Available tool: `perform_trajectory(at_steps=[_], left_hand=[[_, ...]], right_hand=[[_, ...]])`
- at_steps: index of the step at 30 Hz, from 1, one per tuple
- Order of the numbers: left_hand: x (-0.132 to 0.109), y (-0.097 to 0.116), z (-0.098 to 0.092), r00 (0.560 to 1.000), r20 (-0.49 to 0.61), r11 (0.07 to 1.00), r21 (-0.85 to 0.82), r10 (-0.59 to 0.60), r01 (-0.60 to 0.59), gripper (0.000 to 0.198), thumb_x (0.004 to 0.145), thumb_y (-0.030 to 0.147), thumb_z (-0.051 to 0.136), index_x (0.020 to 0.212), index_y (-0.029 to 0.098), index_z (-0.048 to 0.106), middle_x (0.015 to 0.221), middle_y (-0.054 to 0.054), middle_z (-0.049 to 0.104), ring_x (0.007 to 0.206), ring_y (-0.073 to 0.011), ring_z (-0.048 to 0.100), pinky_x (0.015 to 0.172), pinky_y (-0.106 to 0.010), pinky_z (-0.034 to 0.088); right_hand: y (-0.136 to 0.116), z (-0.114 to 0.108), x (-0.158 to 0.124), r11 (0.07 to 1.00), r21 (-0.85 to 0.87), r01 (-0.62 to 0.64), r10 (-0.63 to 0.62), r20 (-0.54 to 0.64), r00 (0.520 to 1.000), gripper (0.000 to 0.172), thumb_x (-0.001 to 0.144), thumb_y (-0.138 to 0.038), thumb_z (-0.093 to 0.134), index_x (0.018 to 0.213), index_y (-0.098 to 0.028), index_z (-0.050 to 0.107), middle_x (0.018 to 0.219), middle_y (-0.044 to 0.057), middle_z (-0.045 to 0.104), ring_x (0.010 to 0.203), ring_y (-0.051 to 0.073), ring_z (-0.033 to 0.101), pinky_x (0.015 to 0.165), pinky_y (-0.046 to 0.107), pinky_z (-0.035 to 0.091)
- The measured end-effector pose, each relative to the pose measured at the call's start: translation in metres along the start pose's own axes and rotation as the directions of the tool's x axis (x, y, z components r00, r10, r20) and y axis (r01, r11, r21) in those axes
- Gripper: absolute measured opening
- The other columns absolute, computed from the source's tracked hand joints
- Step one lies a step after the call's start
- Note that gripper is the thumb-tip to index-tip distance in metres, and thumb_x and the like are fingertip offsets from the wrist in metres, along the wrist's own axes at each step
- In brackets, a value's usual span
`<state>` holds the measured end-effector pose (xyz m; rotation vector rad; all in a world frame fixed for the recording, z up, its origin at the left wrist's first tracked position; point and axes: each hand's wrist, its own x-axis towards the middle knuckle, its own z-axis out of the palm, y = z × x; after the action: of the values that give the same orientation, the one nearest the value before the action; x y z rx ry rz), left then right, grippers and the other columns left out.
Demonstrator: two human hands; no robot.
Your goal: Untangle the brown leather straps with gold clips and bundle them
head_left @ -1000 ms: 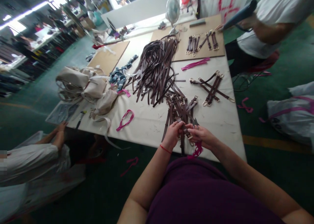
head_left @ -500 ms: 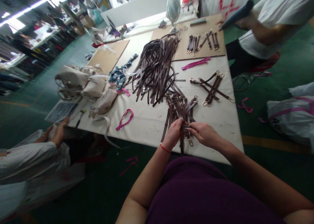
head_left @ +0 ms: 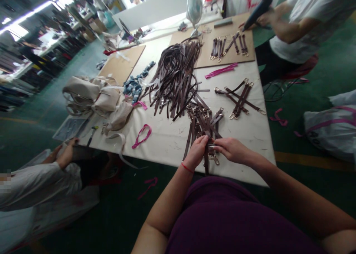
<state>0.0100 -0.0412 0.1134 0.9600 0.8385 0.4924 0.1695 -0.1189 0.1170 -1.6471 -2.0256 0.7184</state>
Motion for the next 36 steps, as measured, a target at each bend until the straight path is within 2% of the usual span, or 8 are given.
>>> perform_trajectory(at_steps=[6, 12, 16, 21, 27, 36], left_hand=[[-0.001, 0.002, 0.003, 1.000, 0.004, 1.000, 0.021, -0.002, 0.002, 0.034, 0.080, 0.047, 0.063, 0.083, 0.013, 0.066, 0.074, -0.002, 0.063, 0.062, -0.0103, 0.053, 0.060, -0.022, 0.041], [0.000, 0.001, 0.004, 1.000, 0.020, 1.000, 0.001, -0.005, 0.005, 0.038, 0.079, 0.050, 0.064, 0.086, 0.013, 0.067, 0.074, -0.003, 0.065, 0.059, -0.0104, 0.054, 0.056, -0.022, 0.042], [0.001, -0.003, 0.005, 0.999, 0.022, 0.999, -0.021, 0.049, -0.048, 0.037, 0.078, 0.050, 0.065, 0.087, 0.013, 0.067, 0.077, -0.003, 0.066, 0.063, -0.0108, 0.056, 0.059, -0.021, 0.043], [0.000, -0.005, 0.008, 0.999, 0.002, 0.998, -0.026, 0.051, -0.051, 0.037, 0.080, 0.050, 0.063, 0.089, 0.014, 0.065, 0.077, -0.002, 0.065, 0.063, -0.0110, 0.056, 0.059, -0.022, 0.043], [-0.003, -0.004, 0.011, 0.997, -0.010, 0.997, 0.010, 0.078, -0.078, 0.037, 0.083, 0.050, 0.059, 0.090, 0.014, 0.065, 0.079, -0.003, 0.065, 0.066, -0.0120, 0.056, 0.061, -0.022, 0.043], [-0.002, -0.012, 0.009, 0.991, -0.016, 0.983, 0.133, 0.131, -0.128, 0.034, 0.088, 0.047, 0.053, 0.093, 0.016, 0.065, 0.088, -0.004, 0.066, 0.079, -0.0145, 0.059, 0.070, -0.023, 0.046]], right_hand=[[0.005, -0.002, 0.000, 0.972, 0.234, 0.013, -0.021, 0.032, 0.999, 0.028, 0.097, -0.035, 0.042, 0.091, -0.017, 0.062, 0.083, 0.005, 0.065, 0.075, 0.017, 0.059, 0.069, 0.027, 0.041], [0.008, -0.003, -0.002, 0.930, 0.366, -0.023, 0.011, 0.036, 0.999, 0.031, 0.096, -0.040, 0.041, 0.090, -0.017, 0.062, 0.080, 0.003, 0.064, 0.074, 0.017, 0.058, 0.069, 0.026, 0.042], [0.006, -0.001, -0.003, 0.945, 0.327, -0.023, 0.018, 0.019, 1.000, 0.031, 0.096, -0.039, 0.041, 0.090, -0.017, 0.062, 0.080, 0.004, 0.064, 0.074, 0.017, 0.058, 0.069, 0.027, 0.042], [0.000, -0.002, -0.004, 0.981, 0.194, -0.024, 0.032, -0.037, 0.999, 0.028, 0.096, -0.037, 0.042, 0.090, -0.018, 0.062, 0.084, 0.006, 0.066, 0.075, 0.019, 0.059, 0.070, 0.028, 0.042], [-0.002, -0.002, -0.005, 0.977, 0.213, -0.023, 0.031, -0.038, 0.999, 0.029, 0.096, -0.036, 0.042, 0.088, -0.017, 0.063, 0.081, 0.006, 0.066, 0.072, 0.018, 0.059, 0.068, 0.027, 0.043], [0.000, -0.004, -0.004, 0.989, 0.147, 0.019, -0.019, -0.001, 1.000, 0.030, 0.096, -0.034, 0.042, 0.087, -0.016, 0.064, 0.085, 0.008, 0.067, 0.076, 0.018, 0.060, 0.071, 0.028, 0.042]])
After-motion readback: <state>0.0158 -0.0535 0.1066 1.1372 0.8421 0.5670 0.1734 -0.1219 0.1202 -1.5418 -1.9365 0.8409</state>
